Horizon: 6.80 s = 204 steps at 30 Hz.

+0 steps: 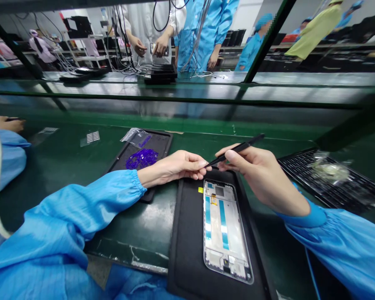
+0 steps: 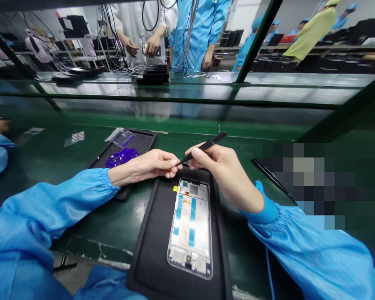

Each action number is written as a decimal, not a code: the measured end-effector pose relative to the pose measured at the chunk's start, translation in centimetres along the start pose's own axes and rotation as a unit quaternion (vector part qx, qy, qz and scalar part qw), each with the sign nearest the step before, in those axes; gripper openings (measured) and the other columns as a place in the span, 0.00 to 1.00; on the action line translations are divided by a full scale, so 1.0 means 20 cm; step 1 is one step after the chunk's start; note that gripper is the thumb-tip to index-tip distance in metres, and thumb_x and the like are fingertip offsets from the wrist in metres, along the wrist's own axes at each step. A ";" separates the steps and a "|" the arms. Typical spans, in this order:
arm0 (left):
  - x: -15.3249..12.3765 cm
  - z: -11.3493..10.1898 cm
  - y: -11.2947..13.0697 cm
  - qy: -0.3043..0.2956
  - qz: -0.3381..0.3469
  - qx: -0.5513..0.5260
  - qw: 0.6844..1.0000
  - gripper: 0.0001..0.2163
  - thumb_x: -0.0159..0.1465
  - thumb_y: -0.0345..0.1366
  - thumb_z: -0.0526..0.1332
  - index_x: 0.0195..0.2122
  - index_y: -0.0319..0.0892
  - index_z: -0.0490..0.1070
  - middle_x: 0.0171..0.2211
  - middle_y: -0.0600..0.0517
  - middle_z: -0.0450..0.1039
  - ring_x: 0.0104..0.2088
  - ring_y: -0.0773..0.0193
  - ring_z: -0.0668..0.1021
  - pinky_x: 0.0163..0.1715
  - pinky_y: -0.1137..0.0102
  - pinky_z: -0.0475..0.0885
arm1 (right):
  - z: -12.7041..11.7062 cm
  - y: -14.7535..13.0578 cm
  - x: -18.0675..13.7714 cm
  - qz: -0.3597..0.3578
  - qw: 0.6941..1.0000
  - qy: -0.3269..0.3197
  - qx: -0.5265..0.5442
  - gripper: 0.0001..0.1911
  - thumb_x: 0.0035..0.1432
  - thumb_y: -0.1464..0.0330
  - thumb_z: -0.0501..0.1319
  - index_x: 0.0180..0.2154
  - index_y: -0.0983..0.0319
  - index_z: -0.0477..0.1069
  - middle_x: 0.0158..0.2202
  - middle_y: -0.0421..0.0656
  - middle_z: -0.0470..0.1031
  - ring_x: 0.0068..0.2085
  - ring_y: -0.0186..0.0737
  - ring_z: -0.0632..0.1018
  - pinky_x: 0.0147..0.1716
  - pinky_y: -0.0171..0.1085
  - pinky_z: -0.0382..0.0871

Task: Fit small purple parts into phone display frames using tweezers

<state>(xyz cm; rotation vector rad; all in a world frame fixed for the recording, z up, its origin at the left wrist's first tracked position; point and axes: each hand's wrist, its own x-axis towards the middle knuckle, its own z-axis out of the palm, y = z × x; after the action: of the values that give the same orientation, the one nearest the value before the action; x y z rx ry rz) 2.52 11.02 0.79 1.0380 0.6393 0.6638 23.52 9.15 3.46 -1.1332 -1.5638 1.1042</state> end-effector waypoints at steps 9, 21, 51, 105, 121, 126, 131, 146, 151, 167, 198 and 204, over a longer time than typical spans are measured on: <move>-0.24 0.16 -0.04 -0.055 0.168 0.506 0.845 0.14 0.73 0.42 0.55 0.42 0.38 0.76 0.39 0.46 0.79 0.40 0.62 0.78 0.45 0.68 0.72 | -0.07 0.00 0.03 -0.021 0.998 0.035 0.051 0.15 0.52 0.54 0.71 0.34 0.59 0.80 0.30 0.41 0.77 0.32 0.36 0.77 0.40 0.40 0.77; -0.41 0.29 -0.24 -0.177 0.246 0.678 0.670 0.26 0.72 0.49 0.54 0.66 0.41 0.62 0.70 0.39 0.53 0.72 0.41 0.54 0.69 0.47 0.55 | -0.03 0.15 -0.02 0.094 0.995 0.000 0.017 0.16 0.51 0.53 0.72 0.33 0.59 0.80 0.33 0.42 0.79 0.37 0.39 0.80 0.46 0.43 0.79; -0.37 0.25 -0.15 -0.021 0.522 0.723 0.452 0.21 0.74 0.44 0.49 0.41 0.32 0.77 0.38 0.41 0.82 0.41 0.52 0.84 0.42 0.64 0.82 | -0.04 0.16 -0.07 -0.073 0.978 -0.055 -0.188 0.16 0.63 0.53 0.61 0.39 0.59 0.76 0.37 0.44 0.79 0.37 0.46 0.81 0.39 0.44 0.77; -0.36 0.25 -0.16 -0.026 0.535 0.725 0.433 0.21 0.72 0.47 0.53 0.41 0.32 0.77 0.38 0.41 0.81 0.39 0.52 0.84 0.38 0.65 0.83 | -0.07 0.13 -0.07 -0.014 0.985 -0.091 -0.145 0.16 0.62 0.53 0.63 0.40 0.59 0.78 0.41 0.44 0.83 0.41 0.46 0.84 0.45 0.44 0.79; -0.36 0.25 -0.17 -0.023 0.541 0.719 0.435 0.21 0.72 0.47 0.53 0.40 0.33 0.77 0.38 0.41 0.81 0.40 0.53 0.84 0.41 0.64 0.82 | -0.07 0.12 -0.07 -0.096 0.955 -0.079 -0.270 0.13 0.64 0.58 0.60 0.41 0.58 0.78 0.40 0.43 0.83 0.40 0.46 0.83 0.45 0.44 0.76; -0.38 0.24 -0.22 -0.057 0.517 0.739 0.428 0.21 0.71 0.49 0.55 0.45 0.33 0.75 0.40 0.40 0.81 0.39 0.54 0.84 0.38 0.64 0.83 | -0.09 0.13 -0.06 -0.027 0.984 -0.084 -0.158 0.17 0.62 0.53 0.63 0.41 0.58 0.77 0.39 0.45 0.83 0.41 0.47 0.84 0.42 0.44 0.79; -0.41 0.26 -0.24 -0.090 0.470 0.777 0.409 0.19 0.72 0.44 0.54 0.46 0.31 0.74 0.41 0.36 0.80 0.41 0.52 0.83 0.35 0.63 0.81 | -0.10 0.16 -0.06 0.039 0.996 -0.074 -0.037 0.19 0.59 0.52 0.66 0.42 0.60 0.76 0.40 0.46 0.82 0.42 0.46 0.84 0.42 0.43 0.81; -0.44 0.33 -0.29 -0.192 0.474 0.769 0.384 0.25 0.69 0.58 0.52 0.24 0.43 0.61 0.18 0.57 0.57 0.19 0.66 0.65 0.16 0.69 0.54 | -0.23 0.24 0.08 -0.024 0.993 0.095 0.069 0.20 0.56 0.53 0.68 0.38 0.64 0.76 0.34 0.48 0.81 0.38 0.41 0.83 0.35 0.37 0.80; -0.49 0.36 -0.27 -0.199 0.401 0.816 0.367 0.16 0.71 0.44 0.56 0.28 0.42 0.65 0.21 0.56 0.63 0.23 0.65 0.71 0.20 0.67 0.60 | -0.31 0.23 0.10 -0.040 0.985 0.144 0.087 0.14 0.59 0.57 0.67 0.36 0.62 0.75 0.34 0.47 0.81 0.38 0.42 0.83 0.35 0.38 0.81; 0.33 -0.13 0.25 0.003 0.043 0.948 0.315 0.14 0.72 0.42 0.58 0.51 0.38 0.71 0.45 0.47 0.75 0.43 0.61 0.79 0.43 0.62 0.78 | -0.33 0.24 0.03 -0.108 0.976 0.184 0.033 0.16 0.59 0.55 0.64 0.37 0.62 0.76 0.33 0.47 0.82 0.38 0.46 0.84 0.38 0.44 0.81; -0.41 0.32 -0.32 -0.170 0.275 0.849 0.419 0.24 0.76 0.48 0.42 0.68 0.46 0.57 0.70 0.49 0.57 0.68 0.58 0.63 0.65 0.63 0.61 | -0.29 0.32 0.00 -0.087 0.988 0.093 -0.081 0.20 0.57 0.50 0.62 0.37 0.60 0.75 0.34 0.46 0.83 0.38 0.49 0.84 0.39 0.46 0.81; -0.55 0.18 -0.26 -0.090 0.279 0.880 0.373 0.14 0.76 0.39 0.48 0.55 0.43 0.69 0.54 0.48 0.74 0.49 0.63 0.77 0.45 0.67 0.70 | -0.26 0.29 -0.02 -0.069 0.988 0.100 -0.091 0.21 0.56 0.49 0.61 0.39 0.60 0.75 0.37 0.50 0.82 0.41 0.54 0.83 0.45 0.52 0.80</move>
<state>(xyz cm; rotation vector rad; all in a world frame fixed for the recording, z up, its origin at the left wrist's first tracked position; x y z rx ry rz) -0.81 -1.03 -0.80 3.4709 0.6353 0.0931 29.78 10.64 -1.17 -1.1980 -1.5809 0.7450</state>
